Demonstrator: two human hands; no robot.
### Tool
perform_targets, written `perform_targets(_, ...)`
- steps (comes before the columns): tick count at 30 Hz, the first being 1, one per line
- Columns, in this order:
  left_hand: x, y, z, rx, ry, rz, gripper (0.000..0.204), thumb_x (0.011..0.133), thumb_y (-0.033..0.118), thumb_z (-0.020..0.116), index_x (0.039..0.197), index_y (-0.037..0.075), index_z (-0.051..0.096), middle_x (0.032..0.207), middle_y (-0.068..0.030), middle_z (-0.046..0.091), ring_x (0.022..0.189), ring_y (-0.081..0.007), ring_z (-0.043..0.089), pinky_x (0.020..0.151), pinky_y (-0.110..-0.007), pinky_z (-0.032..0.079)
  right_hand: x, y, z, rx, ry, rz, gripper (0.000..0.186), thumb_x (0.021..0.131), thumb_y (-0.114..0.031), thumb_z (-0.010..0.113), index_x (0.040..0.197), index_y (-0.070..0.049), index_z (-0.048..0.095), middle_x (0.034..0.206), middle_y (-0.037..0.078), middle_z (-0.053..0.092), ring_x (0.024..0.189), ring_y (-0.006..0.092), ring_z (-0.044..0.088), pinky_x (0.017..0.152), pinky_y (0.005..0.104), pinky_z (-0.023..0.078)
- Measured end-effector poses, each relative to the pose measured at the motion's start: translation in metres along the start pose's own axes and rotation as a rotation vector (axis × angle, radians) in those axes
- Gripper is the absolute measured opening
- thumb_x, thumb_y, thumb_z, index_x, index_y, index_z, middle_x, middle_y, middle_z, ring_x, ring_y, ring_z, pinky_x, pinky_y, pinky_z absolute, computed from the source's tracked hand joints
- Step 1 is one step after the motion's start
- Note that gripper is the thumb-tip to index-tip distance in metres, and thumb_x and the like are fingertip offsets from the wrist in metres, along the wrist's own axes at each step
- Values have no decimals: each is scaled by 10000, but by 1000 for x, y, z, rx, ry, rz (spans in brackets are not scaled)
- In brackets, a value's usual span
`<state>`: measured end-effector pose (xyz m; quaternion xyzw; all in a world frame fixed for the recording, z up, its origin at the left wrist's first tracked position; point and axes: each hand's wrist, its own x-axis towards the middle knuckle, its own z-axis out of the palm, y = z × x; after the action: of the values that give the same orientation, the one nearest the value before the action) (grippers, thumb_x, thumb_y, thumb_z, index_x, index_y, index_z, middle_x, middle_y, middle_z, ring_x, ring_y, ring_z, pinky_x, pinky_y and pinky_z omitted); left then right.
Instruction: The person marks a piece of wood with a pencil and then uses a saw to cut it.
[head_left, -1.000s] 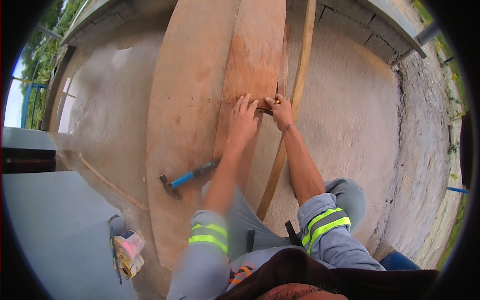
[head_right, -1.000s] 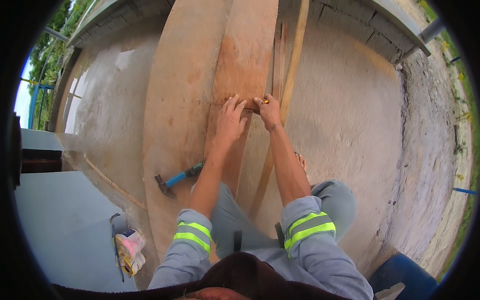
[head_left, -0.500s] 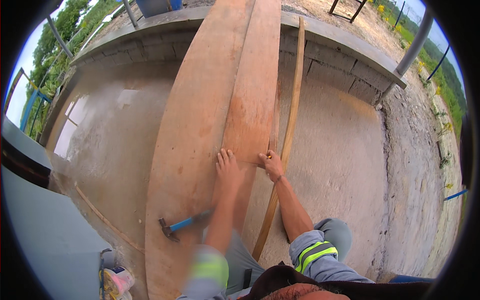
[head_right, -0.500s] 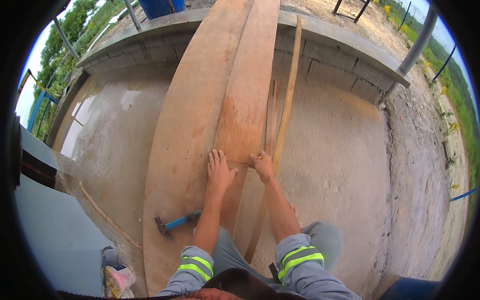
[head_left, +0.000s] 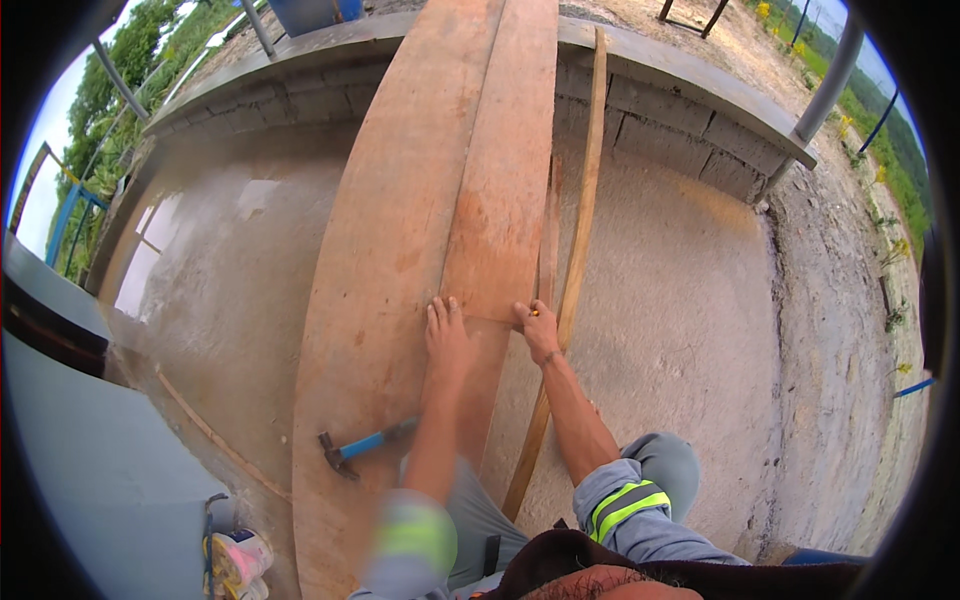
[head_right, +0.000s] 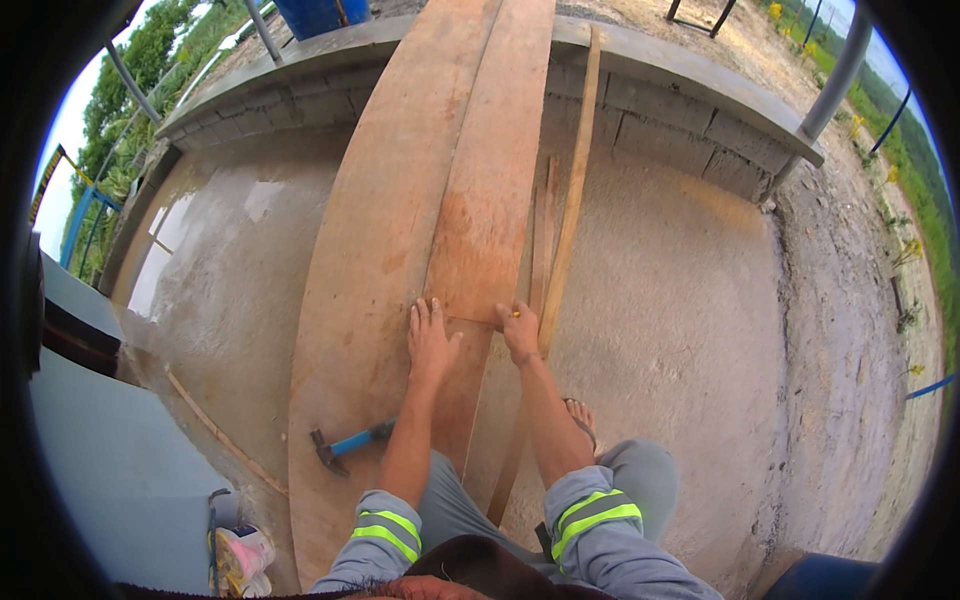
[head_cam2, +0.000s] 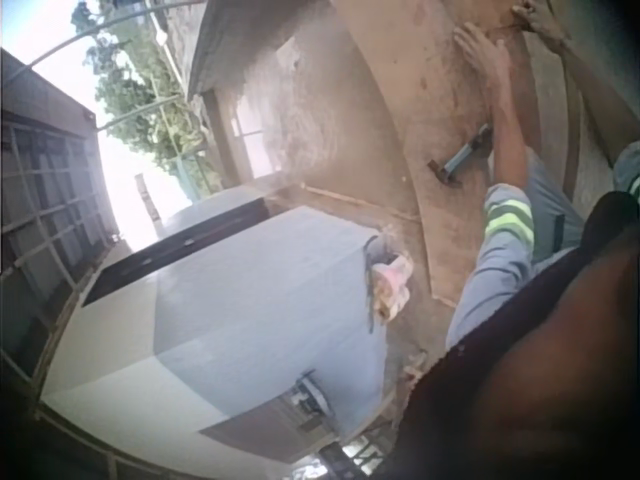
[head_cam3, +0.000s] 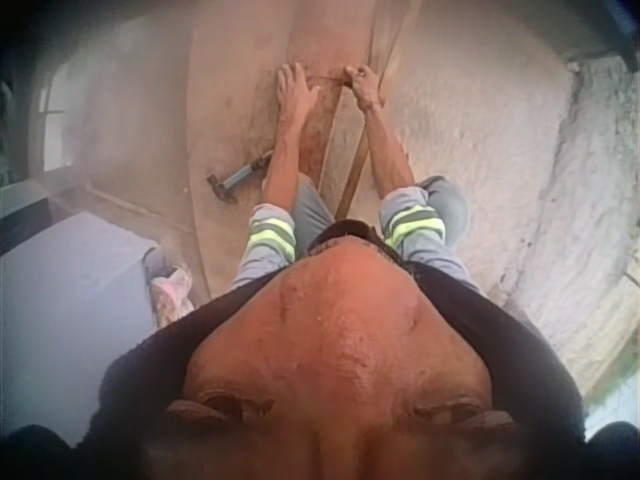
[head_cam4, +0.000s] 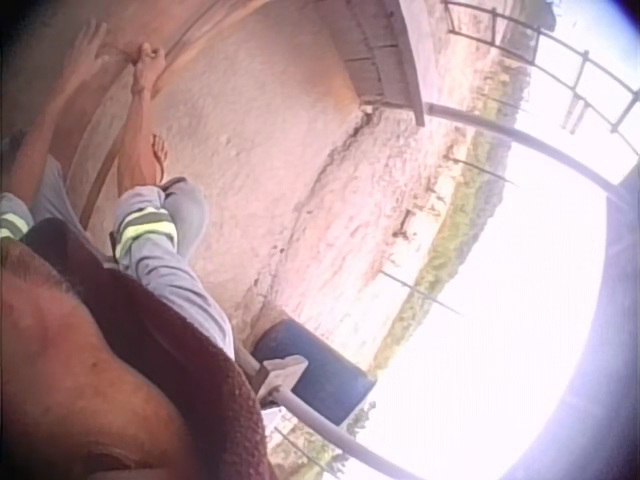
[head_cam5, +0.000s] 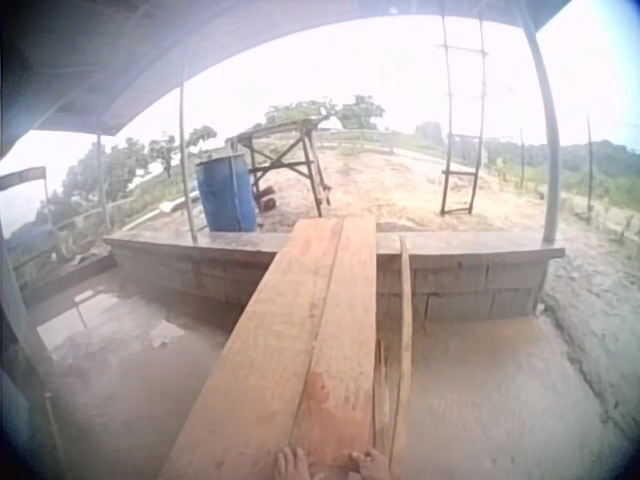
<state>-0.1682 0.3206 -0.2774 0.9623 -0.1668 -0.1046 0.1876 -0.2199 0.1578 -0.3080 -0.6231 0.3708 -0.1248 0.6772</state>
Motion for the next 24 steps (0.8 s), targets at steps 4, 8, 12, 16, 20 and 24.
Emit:
perform_targets(4,-3,4,5,-7,131,96,742,907,285,660,1502,0,321,1579,-257,223,1453,-395,249,1152,-493,288,1,-1,-3,-125,45,-127,233,932,-216,663,895,-11,559,766,-11,476,715,97,430,611,290,397)
perform_targets(8,1,-10,-3,-377,433,165,577,942,281,615,1399,-35,461,1426,-255,463,1297,-358,476,1060,-438,403,-34,-45,-6,-141,98,-423,232,948,-234,619,932,-8,568,769,-21,477,711,92,419,613,283,388)
perform_targets(12,-10,8,-29,-817,215,204,462,1005,306,524,1311,-39,537,1109,-156,649,1056,-242,610,937,-340,472,-80,-155,-65,-119,173,-600,264,955,-256,580,994,5,591,804,23,500,769,118,454,691,301,412)
perform_targets(16,12,49,-21,-1035,111,459,508,1040,374,455,1347,-27,508,1095,-123,647,1030,-215,611,917,-334,481,-165,-256,-130,-287,306,-755,259,983,-255,550,1021,-4,602,819,15,517,772,108,453,701,276,406)
perform_targets(20,48,131,-54,-1576,-304,383,673,1034,510,407,1480,12,329,1243,-183,586,1106,-275,615,947,-384,509,-251,-289,-204,-622,432,-1067,268,986,-246,536,1043,6,606,870,60,584,840,146,530,819,302,427)
perform_targets(24,51,215,-71,-2046,-587,48,771,1007,562,419,1544,72,160,1325,-211,530,1112,-320,603,902,-409,562,-350,-282,-310,-722,657,-1061,398,995,-347,504,1042,35,601,998,125,602,1055,225,562,986,398,401)
